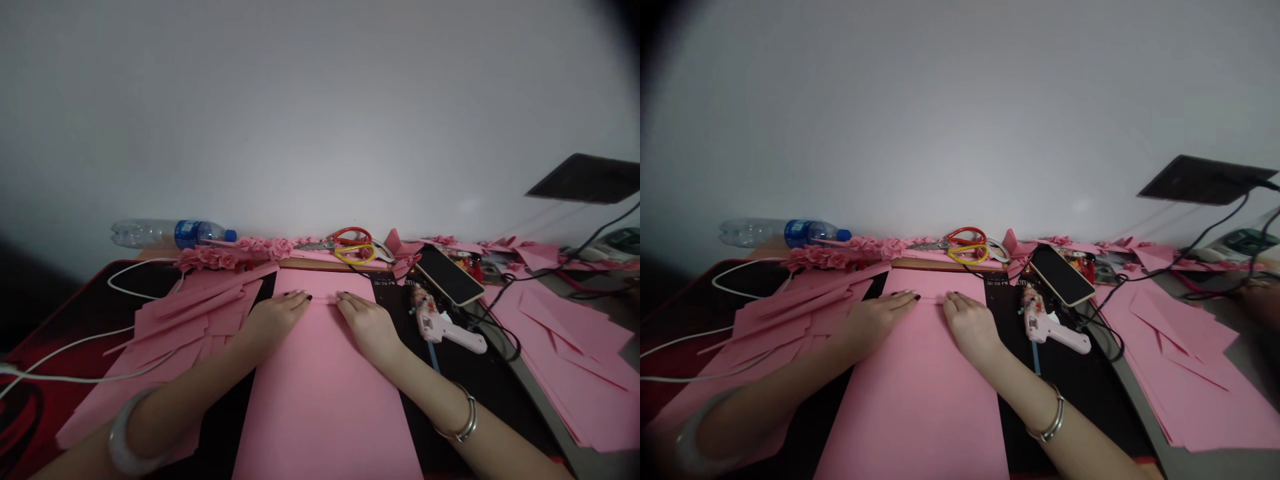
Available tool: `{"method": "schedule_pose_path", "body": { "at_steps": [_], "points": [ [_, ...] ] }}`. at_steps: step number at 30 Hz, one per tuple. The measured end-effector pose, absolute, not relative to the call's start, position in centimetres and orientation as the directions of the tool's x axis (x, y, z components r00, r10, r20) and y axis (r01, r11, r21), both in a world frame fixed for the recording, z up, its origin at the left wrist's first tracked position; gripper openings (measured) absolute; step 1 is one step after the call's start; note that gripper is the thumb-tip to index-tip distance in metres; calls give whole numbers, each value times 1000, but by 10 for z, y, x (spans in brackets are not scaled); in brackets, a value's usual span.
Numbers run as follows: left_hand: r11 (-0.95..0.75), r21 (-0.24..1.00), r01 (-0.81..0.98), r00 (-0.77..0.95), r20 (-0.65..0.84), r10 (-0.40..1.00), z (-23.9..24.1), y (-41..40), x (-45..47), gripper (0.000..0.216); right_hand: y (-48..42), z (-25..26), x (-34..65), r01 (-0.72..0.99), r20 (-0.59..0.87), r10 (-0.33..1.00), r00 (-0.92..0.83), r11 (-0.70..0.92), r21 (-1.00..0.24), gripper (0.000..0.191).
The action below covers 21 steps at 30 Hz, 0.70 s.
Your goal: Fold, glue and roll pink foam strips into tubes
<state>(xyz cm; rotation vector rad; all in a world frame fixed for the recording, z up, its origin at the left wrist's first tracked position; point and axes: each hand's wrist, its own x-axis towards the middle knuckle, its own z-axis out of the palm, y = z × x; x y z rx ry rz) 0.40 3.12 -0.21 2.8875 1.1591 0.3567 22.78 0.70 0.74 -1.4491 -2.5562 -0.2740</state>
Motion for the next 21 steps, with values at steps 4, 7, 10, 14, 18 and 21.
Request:
{"method": "schedule_pose_path", "body": {
  "at_steps": [4, 7, 10, 14, 18, 21],
  "points": [
    [-710, 93, 698, 675, 246, 695, -3, 22, 7, 49, 12, 12, 231, 852, 301, 812, -500, 524, 2, 21],
    [-694, 94, 714, 653, 269, 708, -2, 15, 9, 49, 18, 18, 234, 871, 268, 863, -429, 474, -133, 16],
    [-683, 94, 724, 642, 270, 718, -1, 12, 9, 50, 25, 23, 238, 845, 212, 924, -319, 378, -379, 11],
    [-686, 69, 725, 650, 261, 713, -1, 13, 10, 46, 35, 25, 243, 804, 154, 942, -297, 334, -491, 12],
    [-708, 33, 705, 678, 260, 688, -2, 15, 9, 43, 44, 29, 244, 794, 106, 938, -330, 337, -505, 12],
    [-721, 63, 690, 691, 239, 682, -1, 17, 5, 46, 47, 32, 243, 797, 80, 936, -344, 336, -501, 13]
  ]
}}
